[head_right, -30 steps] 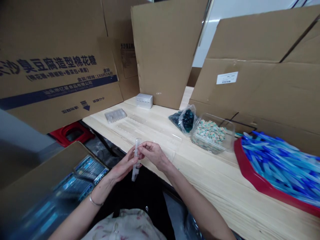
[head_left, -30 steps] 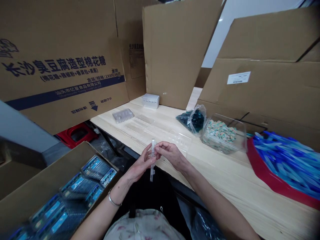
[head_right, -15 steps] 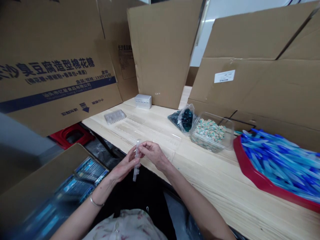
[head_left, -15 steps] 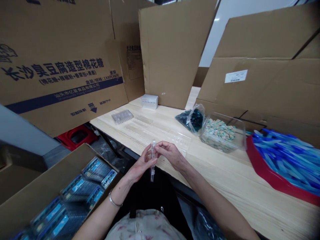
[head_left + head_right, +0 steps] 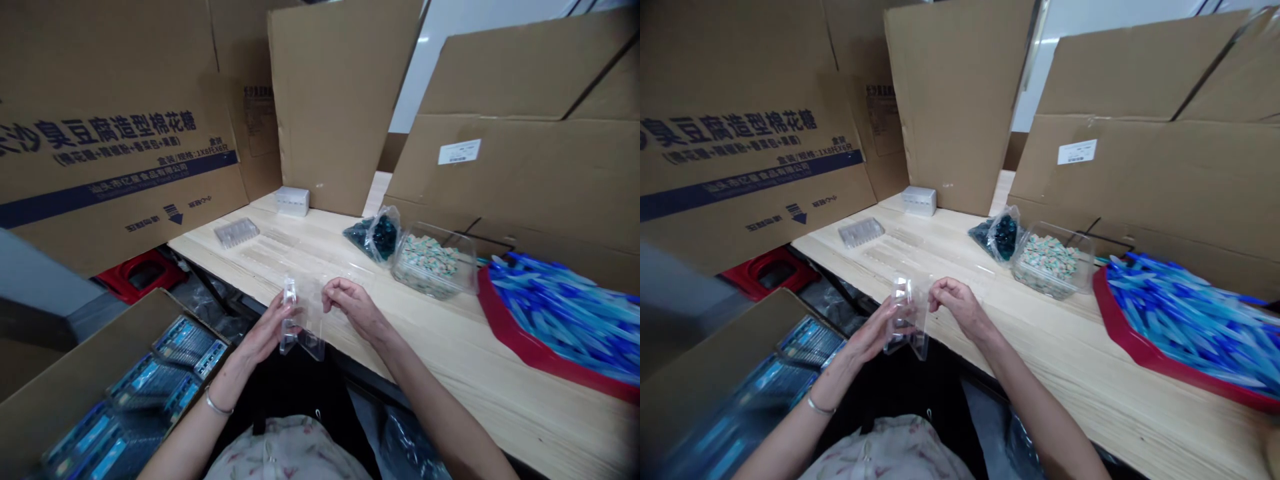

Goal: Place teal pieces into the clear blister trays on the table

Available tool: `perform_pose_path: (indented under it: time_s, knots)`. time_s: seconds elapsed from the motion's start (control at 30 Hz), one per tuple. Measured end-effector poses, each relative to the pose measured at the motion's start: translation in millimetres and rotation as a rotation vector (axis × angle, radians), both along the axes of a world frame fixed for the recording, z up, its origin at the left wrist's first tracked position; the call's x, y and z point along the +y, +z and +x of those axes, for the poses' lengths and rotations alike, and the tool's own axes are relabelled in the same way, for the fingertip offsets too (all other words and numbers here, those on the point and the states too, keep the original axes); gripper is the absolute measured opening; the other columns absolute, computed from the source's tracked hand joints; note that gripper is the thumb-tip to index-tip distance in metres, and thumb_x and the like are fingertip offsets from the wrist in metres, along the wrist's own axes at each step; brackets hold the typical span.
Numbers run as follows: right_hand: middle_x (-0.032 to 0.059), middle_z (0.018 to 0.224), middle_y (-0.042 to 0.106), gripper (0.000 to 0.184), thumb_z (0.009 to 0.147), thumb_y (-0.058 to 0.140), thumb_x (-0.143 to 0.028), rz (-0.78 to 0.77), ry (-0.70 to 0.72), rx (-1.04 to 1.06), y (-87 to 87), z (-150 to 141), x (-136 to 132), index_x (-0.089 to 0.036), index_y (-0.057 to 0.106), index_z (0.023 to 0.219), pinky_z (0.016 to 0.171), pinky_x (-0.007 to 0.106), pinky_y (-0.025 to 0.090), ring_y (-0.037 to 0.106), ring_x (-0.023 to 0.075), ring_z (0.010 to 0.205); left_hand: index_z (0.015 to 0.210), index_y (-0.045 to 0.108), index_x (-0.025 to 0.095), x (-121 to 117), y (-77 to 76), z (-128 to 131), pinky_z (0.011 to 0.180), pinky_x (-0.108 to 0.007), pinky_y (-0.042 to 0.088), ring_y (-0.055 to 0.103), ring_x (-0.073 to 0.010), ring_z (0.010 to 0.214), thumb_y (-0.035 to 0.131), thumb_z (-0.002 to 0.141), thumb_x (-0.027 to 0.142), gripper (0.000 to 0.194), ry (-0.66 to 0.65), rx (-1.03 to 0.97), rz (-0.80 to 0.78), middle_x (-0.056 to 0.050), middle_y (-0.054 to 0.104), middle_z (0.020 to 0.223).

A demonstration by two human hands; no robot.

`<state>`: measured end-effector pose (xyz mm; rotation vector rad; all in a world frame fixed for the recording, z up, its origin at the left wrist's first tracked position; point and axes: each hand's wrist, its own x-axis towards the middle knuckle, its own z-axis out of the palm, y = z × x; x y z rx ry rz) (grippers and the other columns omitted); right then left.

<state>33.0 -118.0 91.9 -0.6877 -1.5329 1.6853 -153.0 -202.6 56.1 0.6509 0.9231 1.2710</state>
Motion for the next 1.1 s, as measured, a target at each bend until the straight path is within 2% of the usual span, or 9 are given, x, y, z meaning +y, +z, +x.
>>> perform_pose_path:
  time_s: [0.23,0.3,0.4,0.5,0.63,0.77,0.87,1.0,1.1]
  knots:
    - [0.0012,0.07,0.058,0.007,0.081,0.049,-0.02,0.589,-0.076,-0.742,59.5,104,-17,-0.019,0.055,0.077,0.059,0.024,0.041,0.053,0.0122,0.062,0.12,0.051,0.026,-5,-6.8,-18,0.087,-0.042,0.048,0.042,-0.028,0.123,0.062,0.077,0.032,0.045,0.048,0.03,-0.061,-0.008,0.044,0.136]
    - [0.0031,0.072,0.059,0.011,0.08,0.046,-0.013,0.783,-0.032,-1.025,49.3,118,-16,-0.018,0.055,0.077,0.059,0.025,0.04,0.053,0.0132,0.063,0.12,0.051,0.026,-4,-5.8,-14,0.087,-0.042,0.048,0.04,-0.0284,0.124,0.062,0.077,0.032,0.045,0.027,0.037,-0.059,-0.008,0.043,0.136]
    - [0.0084,0.077,0.062,0.021,0.08,0.04,-0.002,0.964,0.021,-1.402,9.0,126,-7,-0.015,0.057,0.079,0.063,0.028,0.04,0.057,0.0172,0.067,0.123,0.049,0.028,-1,-3.3,0,0.087,-0.042,0.048,0.039,-0.029,0.125,0.062,0.077,0.032,0.048,-0.023,0.042,-0.048,-0.007,0.042,0.137]
    - [0.0116,0.084,0.063,0.028,0.082,0.036,0.002,1.075,0.03,-1.519,-30.1,125,7,-0.014,0.058,0.086,0.069,0.031,0.041,0.059,0.0204,0.076,0.125,0.046,0.031,3,-2.7,15,0.088,-0.042,0.046,0.039,-0.029,0.125,0.062,0.078,0.033,0.05,-0.078,0.052,-0.046,-0.007,0.042,0.137]
    - [0.013,0.091,0.062,0.029,0.082,0.034,0.003,1.101,-0.025,-1.513,-49.7,121,20,-0.012,0.058,0.091,0.075,0.032,0.041,0.059,0.021,0.083,0.126,0.044,0.033,7,-4.0,27,0.09,-0.042,0.043,0.038,-0.0288,0.126,0.062,0.077,0.033,0.052,-0.145,0.056,-0.045,-0.007,0.042,0.137]
    - [0.012,0.095,0.061,0.025,0.089,0.035,-0.007,1.017,-0.151,-1.274,-46.4,115,22,-0.013,0.058,0.095,0.078,0.03,0.041,0.058,0.0194,0.088,0.128,0.043,0.035,9,-0.8,37,0.091,-0.042,0.042,0.038,-0.0292,0.126,0.063,0.076,0.034,0.056,-0.188,0.046,-0.047,-0.008,0.039,0.139]
    - [0.0071,0.087,0.062,0.02,0.091,0.042,-0.027,0.738,-0.289,-0.847,-33.4,100,7,-0.016,0.057,0.096,0.071,0.028,0.045,0.059,0.0157,0.076,0.13,0.042,0.032,12,2.8,50,0.091,-0.043,0.041,0.037,-0.0302,0.126,0.064,0.075,0.035,0.059,-0.212,0.046,-0.048,-0.011,0.036,0.14]
    - [-0.0004,0.068,0.06,0.027,0.085,0.051,-0.041,0.229,-0.16,-0.349,-10.9,71,-27,-0.018,0.055,0.098,0.058,0.024,0.046,0.057,0.0116,0.059,0.135,0.036,0.03,19,-0.9,71,0.094,-0.042,0.038,0.04,-0.0291,0.123,0.066,0.074,0.032,0.068,-0.258,0.044,0.021,-0.012,0.037,0.14]
    - [-0.0012,0.068,0.059,0.028,0.081,0.055,-0.042,0.068,-0.112,-0.2,-6.1,57,-45,-0.018,0.055,0.096,0.055,0.023,0.045,0.055,0.0099,0.057,0.138,0.028,0.031,21,-11.3,86,0.094,-0.042,0.038,0.039,-0.0293,0.124,0.07,0.07,0.028,0.08,-0.265,0.112,0.104,-0.012,0.034,0.141]
